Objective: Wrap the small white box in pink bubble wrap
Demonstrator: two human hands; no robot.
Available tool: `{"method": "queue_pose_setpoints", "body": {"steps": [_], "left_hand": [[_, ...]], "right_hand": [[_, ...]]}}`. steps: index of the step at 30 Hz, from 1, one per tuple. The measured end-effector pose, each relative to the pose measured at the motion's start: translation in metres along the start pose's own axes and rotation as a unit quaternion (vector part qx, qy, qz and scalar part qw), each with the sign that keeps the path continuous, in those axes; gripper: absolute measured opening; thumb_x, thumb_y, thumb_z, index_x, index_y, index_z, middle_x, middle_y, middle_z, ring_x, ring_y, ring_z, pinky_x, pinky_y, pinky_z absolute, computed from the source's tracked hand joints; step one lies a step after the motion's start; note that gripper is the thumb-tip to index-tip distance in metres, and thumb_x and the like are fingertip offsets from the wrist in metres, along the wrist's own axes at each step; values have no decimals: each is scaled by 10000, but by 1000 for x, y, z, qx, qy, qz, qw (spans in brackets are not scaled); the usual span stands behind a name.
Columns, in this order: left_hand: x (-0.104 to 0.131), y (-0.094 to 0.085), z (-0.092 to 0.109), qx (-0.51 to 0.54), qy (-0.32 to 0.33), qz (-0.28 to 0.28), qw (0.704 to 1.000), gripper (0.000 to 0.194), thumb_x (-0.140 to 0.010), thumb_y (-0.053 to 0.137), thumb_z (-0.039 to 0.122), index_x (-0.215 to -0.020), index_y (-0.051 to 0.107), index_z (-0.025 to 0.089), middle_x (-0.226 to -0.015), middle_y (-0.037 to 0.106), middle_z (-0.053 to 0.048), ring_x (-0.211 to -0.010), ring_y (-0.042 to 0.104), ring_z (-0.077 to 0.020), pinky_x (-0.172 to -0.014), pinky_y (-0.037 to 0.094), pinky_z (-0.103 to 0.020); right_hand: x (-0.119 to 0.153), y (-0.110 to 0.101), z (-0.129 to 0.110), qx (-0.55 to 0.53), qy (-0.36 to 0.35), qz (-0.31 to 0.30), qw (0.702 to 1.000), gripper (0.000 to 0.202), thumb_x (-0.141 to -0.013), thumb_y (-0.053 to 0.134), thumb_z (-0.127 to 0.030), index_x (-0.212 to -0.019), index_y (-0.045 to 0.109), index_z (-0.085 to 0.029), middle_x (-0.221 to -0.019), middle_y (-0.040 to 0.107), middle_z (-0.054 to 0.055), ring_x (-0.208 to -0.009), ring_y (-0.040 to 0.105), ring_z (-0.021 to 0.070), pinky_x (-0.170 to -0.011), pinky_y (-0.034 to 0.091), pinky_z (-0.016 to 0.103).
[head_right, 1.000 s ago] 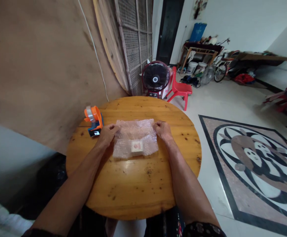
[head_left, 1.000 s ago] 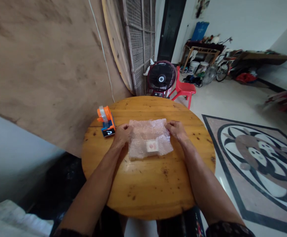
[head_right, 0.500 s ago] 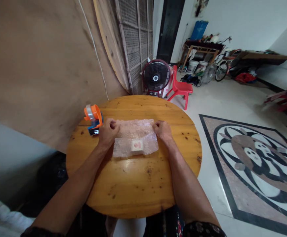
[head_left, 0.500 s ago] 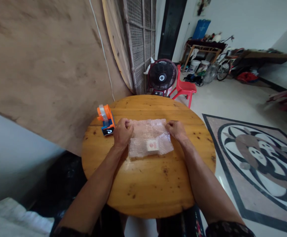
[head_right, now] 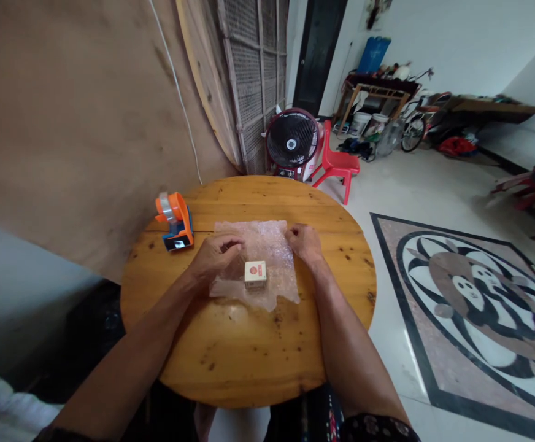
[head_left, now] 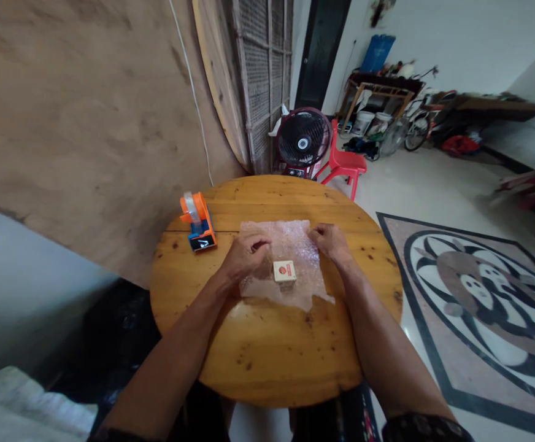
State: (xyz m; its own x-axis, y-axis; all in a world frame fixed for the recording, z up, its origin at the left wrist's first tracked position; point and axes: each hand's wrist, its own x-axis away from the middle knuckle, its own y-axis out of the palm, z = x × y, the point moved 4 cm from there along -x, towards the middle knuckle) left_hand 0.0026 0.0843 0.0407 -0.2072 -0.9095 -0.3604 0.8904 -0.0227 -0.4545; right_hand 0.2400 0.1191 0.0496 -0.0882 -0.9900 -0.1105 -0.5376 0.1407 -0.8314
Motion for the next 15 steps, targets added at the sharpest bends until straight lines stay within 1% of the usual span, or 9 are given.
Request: {"method": "queue_pose_setpoints", "body": {"steps": [3,5,8,11,13,15], "left_hand": [[1,4,-1,62,-49,-35,996,216,-790,534,200,-894,720,162,-928,741,-48,-860,674,-179,-805,532,-306],[2,7,-3,123,-78,-63,987,231,-788,542,212,-933,712,153,-972,738,-66,-908,679,-198,-852,533,-346],[3,11,-5,225,-97,-111,963,294,-798,595,291,-1032,699,148,-1070,722,-101,-998,671,-235,-915,515,-398],[3,13,-5,309,-100,-155,933,377,-823,622,371,-1139,678,174,-1181,691,-121,-1112,633,-261,-992,469,-429],[4,14,-3,317,-95,-186,925,393,-854,602,394,-1189,662,198,-1252,662,-116,-1189,592,-262,-1053,419,-435],[4,16,-1,289,-82,-211,930,395,-886,562,415,-1207,659,206,-1307,630,-104,-1249,549,-259,-1102,370,-435]], "right_hand": [[0,-1,0,-7,-2,-8,1000,277,-818,509,-310,-635,654,-160,-576,578,8,-550,474,122,-529,288,247],[1,0,-1,-16,-8,-18,1000,281,-818,504,-317,-626,640,-164,-565,567,5,-552,476,122,-529,289,247],[1,-1,-3,-26,-23,-21,999,283,-812,499,-319,-604,615,-165,-557,545,2,-559,474,122,-533,292,247],[1,-4,-3,-41,-26,-4,999,280,-800,507,-342,-603,600,-166,-561,529,1,-554,464,121,-527,294,248],[2,-8,-3,-69,-26,18,997,267,-788,526,-367,-627,599,-167,-567,533,1,-547,467,122,-521,304,245],[3,-15,-4,-107,-26,49,993,244,-774,546,-381,-667,601,-169,-572,545,1,-540,480,124,-518,324,241]]}}
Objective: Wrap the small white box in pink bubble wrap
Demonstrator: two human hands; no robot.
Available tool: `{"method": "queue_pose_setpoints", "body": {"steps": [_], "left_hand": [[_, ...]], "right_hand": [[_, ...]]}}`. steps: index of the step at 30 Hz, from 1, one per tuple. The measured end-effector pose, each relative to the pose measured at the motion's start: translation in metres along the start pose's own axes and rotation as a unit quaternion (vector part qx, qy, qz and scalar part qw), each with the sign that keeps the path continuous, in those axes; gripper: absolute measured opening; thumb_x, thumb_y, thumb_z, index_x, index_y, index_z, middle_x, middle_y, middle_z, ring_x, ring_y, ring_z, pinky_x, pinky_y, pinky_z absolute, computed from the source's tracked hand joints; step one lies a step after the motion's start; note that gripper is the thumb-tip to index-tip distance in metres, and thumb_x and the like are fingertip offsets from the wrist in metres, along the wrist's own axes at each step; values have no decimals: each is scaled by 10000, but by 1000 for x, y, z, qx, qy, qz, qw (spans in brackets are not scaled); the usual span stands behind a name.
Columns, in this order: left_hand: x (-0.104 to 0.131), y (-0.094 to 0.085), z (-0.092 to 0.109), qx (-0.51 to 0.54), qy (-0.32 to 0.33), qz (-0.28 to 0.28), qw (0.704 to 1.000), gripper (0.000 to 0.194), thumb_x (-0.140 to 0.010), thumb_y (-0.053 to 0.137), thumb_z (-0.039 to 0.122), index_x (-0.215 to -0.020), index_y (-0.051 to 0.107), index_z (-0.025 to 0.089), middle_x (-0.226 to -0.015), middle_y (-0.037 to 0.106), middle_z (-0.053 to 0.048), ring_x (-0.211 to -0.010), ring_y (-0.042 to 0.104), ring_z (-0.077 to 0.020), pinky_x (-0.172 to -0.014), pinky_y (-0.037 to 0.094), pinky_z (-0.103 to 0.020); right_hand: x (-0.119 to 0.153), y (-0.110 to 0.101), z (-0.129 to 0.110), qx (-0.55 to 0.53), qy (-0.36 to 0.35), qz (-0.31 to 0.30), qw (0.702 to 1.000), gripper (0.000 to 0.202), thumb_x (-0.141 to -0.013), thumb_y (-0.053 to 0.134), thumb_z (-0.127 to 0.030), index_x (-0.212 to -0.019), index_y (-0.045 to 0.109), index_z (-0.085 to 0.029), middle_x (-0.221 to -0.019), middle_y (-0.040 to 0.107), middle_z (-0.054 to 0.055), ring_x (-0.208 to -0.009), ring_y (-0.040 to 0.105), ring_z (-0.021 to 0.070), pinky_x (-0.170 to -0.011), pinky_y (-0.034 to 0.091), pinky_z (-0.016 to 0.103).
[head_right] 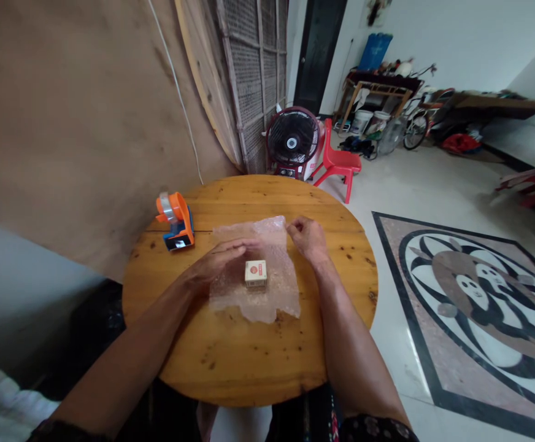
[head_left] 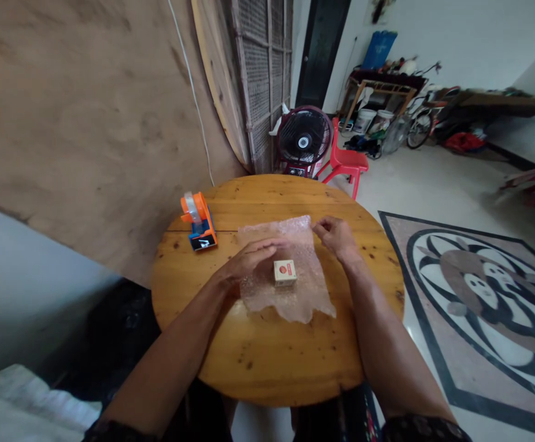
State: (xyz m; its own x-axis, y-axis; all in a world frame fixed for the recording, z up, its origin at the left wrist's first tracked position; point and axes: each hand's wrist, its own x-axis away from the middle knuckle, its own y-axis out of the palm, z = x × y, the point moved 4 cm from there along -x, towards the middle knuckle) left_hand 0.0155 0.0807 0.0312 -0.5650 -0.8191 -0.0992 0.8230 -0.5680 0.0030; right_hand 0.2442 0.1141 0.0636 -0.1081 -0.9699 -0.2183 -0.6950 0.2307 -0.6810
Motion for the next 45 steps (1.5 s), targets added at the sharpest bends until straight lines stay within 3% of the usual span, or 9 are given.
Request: {"method": "queue_pose_setpoints", "body": {"steps": [6,10,14,18,22,26,35,41,45], "left_hand": [[-3,2,-1,-77,35,-9,996,420,-930,471,479,-1221,660,244,-1376,581,-62,-1324,480,-242,-1162,299,-408],[-4,2,-4,-70,27,-10,997,437,-928,468,480,-1252,636,240,-1444,514,-52,-1372,422,-246,-1174,275,-418],[-6,9,-2,-31,11,-39,999,439,-886,537,428,-1258,622,211,-1398,556,-85,-1330,469,-277,-1116,357,-431],[-11,9,-2,26,8,8,1000,581,-770,585,250,-1347,526,215,-1407,541,-93,-1320,477,-279,-1088,389,-438],[-10,2,-9,48,-25,39,998,746,-650,557,130,-1384,464,229,-1403,537,-112,-1289,510,-275,-1052,423,-447],[-4,-1,-11,22,-54,44,997,673,-628,540,122,-1297,547,191,-1333,589,-134,-1192,582,-279,-960,495,-428],[6,8,1,-10,-65,34,997,417,-702,560,147,-1107,653,179,-1159,680,-89,-1051,649,-230,-911,514,-391],[3,12,-3,8,-80,-27,996,489,-695,567,138,-1181,593,181,-1252,637,-107,-1143,613,-234,-963,481,-395],[0,12,-5,20,-51,-26,998,532,-674,565,132,-1202,548,192,-1197,664,-108,-1101,636,-250,-937,494,-416]], "right_hand": [[17,-12,-29,-126,-62,67,988,237,-810,550,-404,-789,600,-173,-613,542,-12,-511,435,97,-506,348,227],[40,1,-64,-198,-149,-26,968,203,-840,568,-378,-823,604,-179,-724,587,3,-619,514,112,-608,429,232],[57,18,-86,-178,-213,-127,952,169,-886,513,-294,-925,643,-194,-850,648,21,-789,593,143,-754,462,259],[52,31,-76,-139,-214,-172,951,247,-899,420,-198,-934,664,-190,-958,687,44,-911,615,162,-846,451,280],[34,38,-44,-32,-138,-187,972,288,-818,431,-127,-967,675,-160,-970,706,65,-894,620,183,-819,443,287],[25,38,-27,50,-113,-214,969,291,-809,434,-134,-963,681,-143,-899,703,58,-810,598,171,-747,419,260],[29,31,-29,87,-156,-253,951,263,-854,467,-184,-986,693,-167,-963,719,72,-845,622,188,-739,419,261],[35,19,-36,32,-185,-293,938,283,-882,484,-219,-1086,679,-190,-1014,715,51,-896,635,189,-790,447,280],[41,11,-47,-17,-183,-347,920,295,-884,541,-323,-1116,679,-204,-976,716,26,-842,635,173,-737,456,266]]}}
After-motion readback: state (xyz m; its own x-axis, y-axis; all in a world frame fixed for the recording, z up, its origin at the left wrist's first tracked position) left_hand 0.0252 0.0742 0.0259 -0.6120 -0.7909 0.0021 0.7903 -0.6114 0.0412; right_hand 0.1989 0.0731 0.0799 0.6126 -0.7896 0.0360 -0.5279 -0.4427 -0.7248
